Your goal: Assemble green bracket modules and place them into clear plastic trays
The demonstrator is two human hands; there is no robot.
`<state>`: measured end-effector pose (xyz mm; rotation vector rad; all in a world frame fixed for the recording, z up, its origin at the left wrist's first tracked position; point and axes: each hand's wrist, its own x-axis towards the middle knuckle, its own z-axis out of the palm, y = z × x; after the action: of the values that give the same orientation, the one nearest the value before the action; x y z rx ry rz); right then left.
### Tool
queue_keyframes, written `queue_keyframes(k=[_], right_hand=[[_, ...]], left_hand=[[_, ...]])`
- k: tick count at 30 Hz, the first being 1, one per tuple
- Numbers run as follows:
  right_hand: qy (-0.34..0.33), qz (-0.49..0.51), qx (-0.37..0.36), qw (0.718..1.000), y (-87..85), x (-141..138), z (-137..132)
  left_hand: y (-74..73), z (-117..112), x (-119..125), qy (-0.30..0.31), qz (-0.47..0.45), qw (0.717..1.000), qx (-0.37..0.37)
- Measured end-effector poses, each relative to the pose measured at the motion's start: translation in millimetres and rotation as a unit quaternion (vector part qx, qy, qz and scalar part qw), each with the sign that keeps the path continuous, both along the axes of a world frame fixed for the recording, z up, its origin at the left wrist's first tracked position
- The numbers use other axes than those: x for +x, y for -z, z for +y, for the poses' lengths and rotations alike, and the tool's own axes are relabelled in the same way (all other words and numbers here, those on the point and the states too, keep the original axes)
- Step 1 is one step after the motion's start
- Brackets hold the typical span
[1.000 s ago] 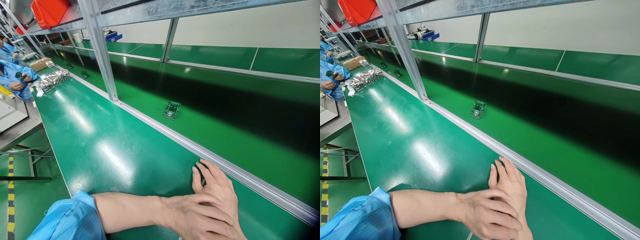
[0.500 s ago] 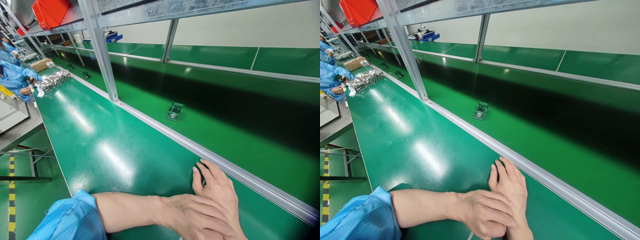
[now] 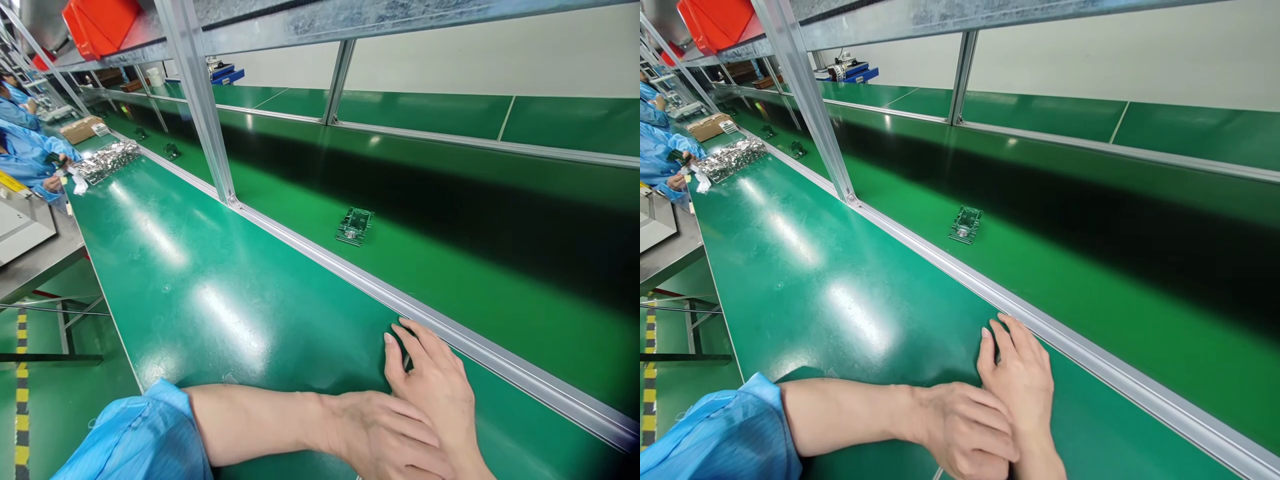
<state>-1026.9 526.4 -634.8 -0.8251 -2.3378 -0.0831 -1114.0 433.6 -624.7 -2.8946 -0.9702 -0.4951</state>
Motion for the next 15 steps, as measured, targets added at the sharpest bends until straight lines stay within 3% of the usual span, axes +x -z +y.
queue_keyframes(k=[5,11,15], right_hand=[[-0.002,-0.016,0.030,0.999,-1.9,0,0],[-0.003,-0.013,0.019,1.000,-1.0,0,-1],[-0.012,0.002,0.014,1.000,2.2,-2,2]], left_hand=[[3.4,0,-1,-0.033,-0.053,0.995,0.073],[3.8,0,1,0.002,-0.012,1.000,0.014],[10.7,-1,-3,-0.027,-0.039,0.994,0.098]])
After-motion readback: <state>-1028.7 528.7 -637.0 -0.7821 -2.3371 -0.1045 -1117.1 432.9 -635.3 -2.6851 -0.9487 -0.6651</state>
